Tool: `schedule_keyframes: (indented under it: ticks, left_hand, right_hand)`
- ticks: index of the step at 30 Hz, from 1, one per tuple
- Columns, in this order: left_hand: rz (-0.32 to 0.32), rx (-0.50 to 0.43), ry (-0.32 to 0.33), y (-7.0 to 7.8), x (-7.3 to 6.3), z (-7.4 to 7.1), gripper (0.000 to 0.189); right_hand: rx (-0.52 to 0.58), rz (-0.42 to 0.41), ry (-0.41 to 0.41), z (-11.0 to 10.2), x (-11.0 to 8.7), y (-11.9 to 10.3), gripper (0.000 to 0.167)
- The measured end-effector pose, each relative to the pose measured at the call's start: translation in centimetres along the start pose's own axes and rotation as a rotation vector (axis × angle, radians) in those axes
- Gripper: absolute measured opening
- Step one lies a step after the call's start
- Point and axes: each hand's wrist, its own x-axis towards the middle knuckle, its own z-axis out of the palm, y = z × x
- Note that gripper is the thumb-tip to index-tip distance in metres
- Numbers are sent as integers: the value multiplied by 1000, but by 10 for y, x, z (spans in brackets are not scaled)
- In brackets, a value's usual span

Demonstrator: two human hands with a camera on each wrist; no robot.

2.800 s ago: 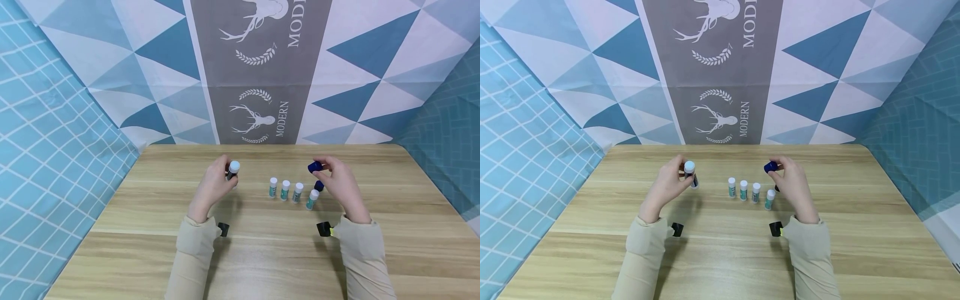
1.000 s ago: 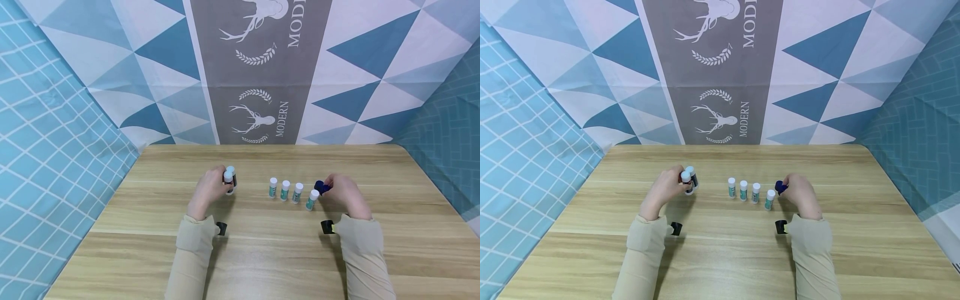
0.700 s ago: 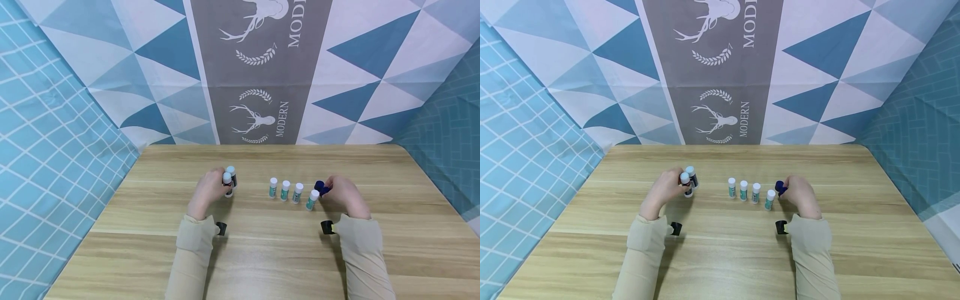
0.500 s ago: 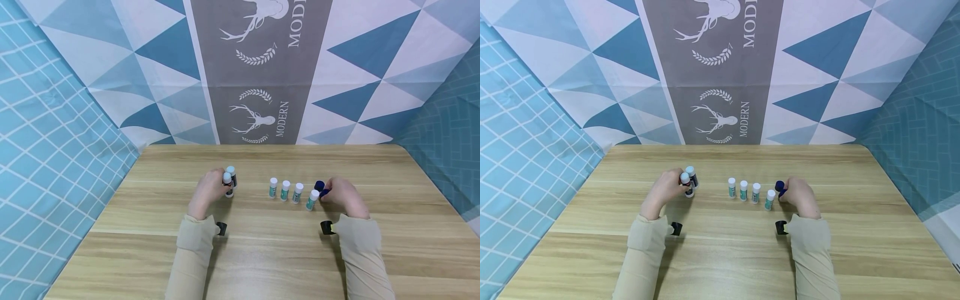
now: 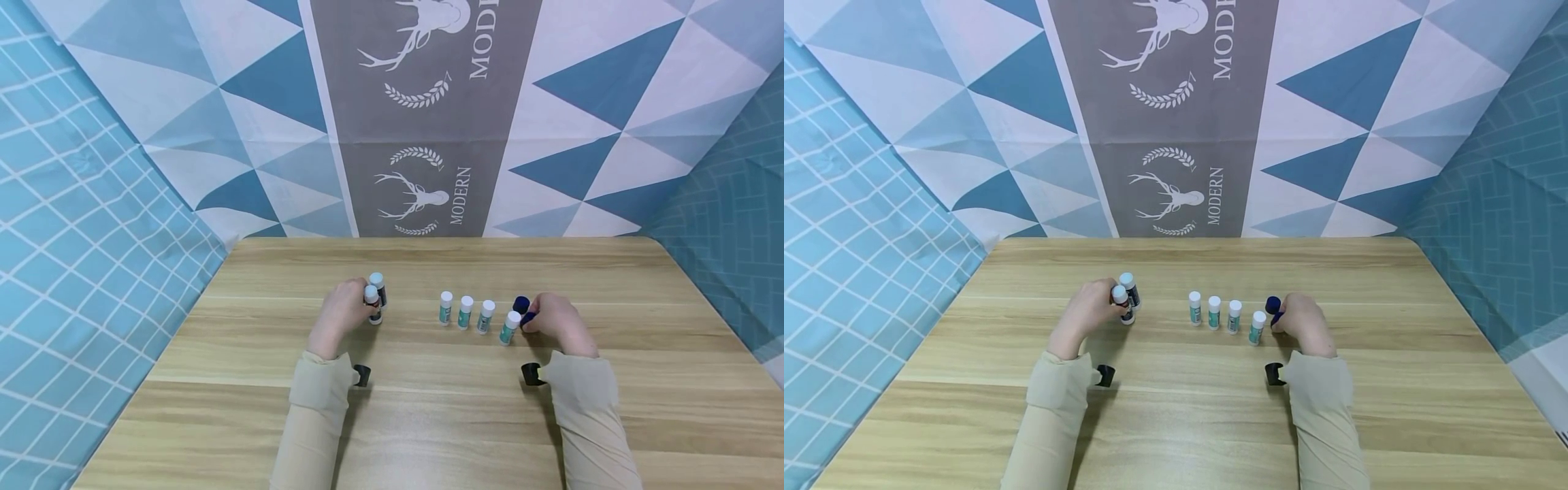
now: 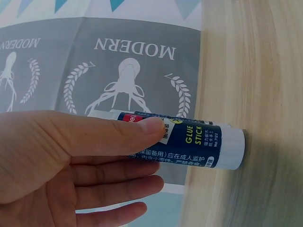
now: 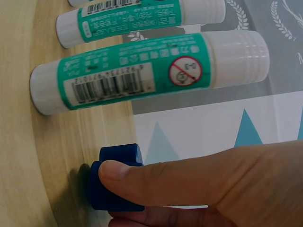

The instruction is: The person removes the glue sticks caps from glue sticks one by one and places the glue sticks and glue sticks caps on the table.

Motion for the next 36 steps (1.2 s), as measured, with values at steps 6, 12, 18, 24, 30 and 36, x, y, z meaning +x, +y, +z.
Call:
schedule_keyframes:
  ticks: [6,12,18,24,30,36]
  left_hand:
    - [6,18,7,-1,1,3,24]
    - [8,29,3,0,1,3,24]
    - [-4,28,-6,-1,0,4,26]
    - [-21,16,-20,-1,0,4,30]
    - [-40,-4,-33,0,0,4,33]
    - [-65,-12,-20,3,-3,0,39]
  right_hand:
    - [-2,9,-7,1,2,2,23]
    - [12,9,-12,4,3,2,24]
    - [-3,7,-7,5,4,1,25]
    - [-11,17,-12,5,4,0,25]
    - [-32,8,-19,5,3,-1,25]
    - [-44,-15,-20,0,-2,-5,32]
